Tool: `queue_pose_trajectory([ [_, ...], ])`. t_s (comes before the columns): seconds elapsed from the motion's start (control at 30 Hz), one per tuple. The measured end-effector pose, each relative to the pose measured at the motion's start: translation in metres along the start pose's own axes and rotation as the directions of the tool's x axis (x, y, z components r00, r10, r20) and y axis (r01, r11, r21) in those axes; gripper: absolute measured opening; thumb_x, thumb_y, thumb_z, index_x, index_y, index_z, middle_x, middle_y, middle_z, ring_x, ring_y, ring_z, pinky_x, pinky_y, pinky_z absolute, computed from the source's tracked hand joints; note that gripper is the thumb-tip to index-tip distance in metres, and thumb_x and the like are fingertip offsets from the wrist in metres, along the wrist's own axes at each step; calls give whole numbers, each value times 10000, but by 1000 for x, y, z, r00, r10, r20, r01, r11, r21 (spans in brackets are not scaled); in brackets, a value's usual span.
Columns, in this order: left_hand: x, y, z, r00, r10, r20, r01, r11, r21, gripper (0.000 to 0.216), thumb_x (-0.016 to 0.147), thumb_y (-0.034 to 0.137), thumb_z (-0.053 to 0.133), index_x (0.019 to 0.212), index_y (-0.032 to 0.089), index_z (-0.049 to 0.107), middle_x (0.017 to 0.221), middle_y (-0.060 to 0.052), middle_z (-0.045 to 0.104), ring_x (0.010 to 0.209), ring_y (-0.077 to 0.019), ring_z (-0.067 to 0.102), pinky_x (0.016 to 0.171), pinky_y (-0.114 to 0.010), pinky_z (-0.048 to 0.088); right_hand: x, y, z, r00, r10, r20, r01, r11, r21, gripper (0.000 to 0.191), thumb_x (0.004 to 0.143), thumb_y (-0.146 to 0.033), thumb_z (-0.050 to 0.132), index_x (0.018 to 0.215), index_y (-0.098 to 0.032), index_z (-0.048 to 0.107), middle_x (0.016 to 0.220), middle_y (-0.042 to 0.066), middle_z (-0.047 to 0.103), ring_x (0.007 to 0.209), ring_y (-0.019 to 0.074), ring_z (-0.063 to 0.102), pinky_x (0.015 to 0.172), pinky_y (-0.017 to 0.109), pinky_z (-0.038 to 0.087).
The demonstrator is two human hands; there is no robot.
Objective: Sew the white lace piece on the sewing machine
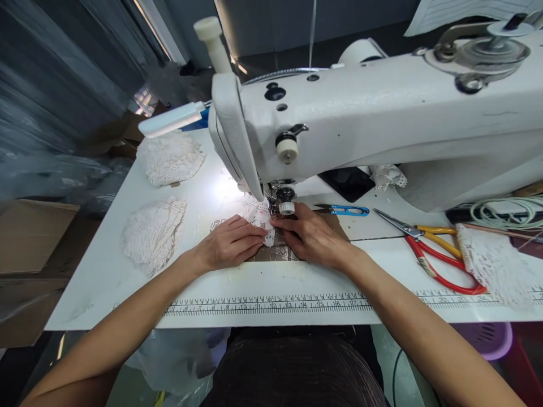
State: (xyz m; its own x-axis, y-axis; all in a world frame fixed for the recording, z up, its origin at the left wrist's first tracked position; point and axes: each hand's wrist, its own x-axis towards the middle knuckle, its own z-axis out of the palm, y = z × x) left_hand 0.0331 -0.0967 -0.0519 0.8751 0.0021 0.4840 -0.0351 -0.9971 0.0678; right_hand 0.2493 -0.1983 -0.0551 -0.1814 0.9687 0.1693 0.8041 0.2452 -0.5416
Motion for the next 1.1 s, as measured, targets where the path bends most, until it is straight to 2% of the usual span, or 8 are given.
queue_pose_trajectory([
  [0.27,-5,0,4,1000,15,-27,-18,995,-95,118,915,102,529,1003,121,606,1021,-94,691,891,-144,648,775,-310,583,-21,24,-47,982,71,-177,-99,984,-149,347,911,-335,458,1160,-186,648,1102,117,634,898,255,626,759,395,535],
  [0.47,-8,-5,4,998,42,56,-26,964,-263,182,911,61,483,904,145,644,1092,-97,683,913,-156,636,789,-325,566,-44,53,-36,972,27,-235,-114,924,-365,387,941,-337,384,1086,-108,659,1053,169,618,974,292,604,791,404,524],
  [0.57,-3,-6,2,992,-109,57,123,877,-464,197,903,86,479,975,151,650,1017,-85,698,932,-158,640,822,-335,551,-41,42,-29,957,-2,-290,-98,939,-330,338,944,-325,371,981,-118,635,1017,176,621,931,273,616,774,379,517],
  [0.63,2,-5,1,940,-321,120,332,771,-544,137,892,166,539,978,151,644,931,-67,700,850,-151,644,747,-311,545,-38,26,-24,954,49,-295,-121,965,-231,298,945,-342,373,961,-139,590,940,155,638,789,235,635,679,341,514],
  [0.7,7,-4,0,828,-528,188,526,617,-585,164,862,282,622,955,147,622,855,-49,692,727,-128,622,653,-275,511,-34,8,-17,962,163,-220,-186,978,-90,279,955,-365,357,1011,-160,539,794,93,656,575,192,600,529,304,467],
  [0.8,10,-2,1,698,-671,251,632,412,-656,329,826,358,677,1042,150,543,819,-34,692,685,-110,597,655,-261,472,-25,-10,-7,971,214,-101,-213,977,28,290,965,-398,357,1081,-185,517,749,48,675,561,191,606,532,294,442],
  [0.97,8,-2,0,670,-665,331,632,276,-724,437,829,347,685,1163,161,472,850,-38,705,770,-126,613,741,-285,447,-4,-18,3,982,149,-113,-152,988,-16,467,996,-429,269,707,-200,556,649,47,645,569,170,586,573,286,397],
  [1.1,7,-1,-3,656,-665,357,631,224,-742,474,818,342,697,1188,157,468,838,-36,701,714,-118,592,706,-278,426,4,-24,6,984,65,-168,-93,981,-168,445,989,-400,311,717,-186,590,617,39,620,521,154,520,526,281,325],
])
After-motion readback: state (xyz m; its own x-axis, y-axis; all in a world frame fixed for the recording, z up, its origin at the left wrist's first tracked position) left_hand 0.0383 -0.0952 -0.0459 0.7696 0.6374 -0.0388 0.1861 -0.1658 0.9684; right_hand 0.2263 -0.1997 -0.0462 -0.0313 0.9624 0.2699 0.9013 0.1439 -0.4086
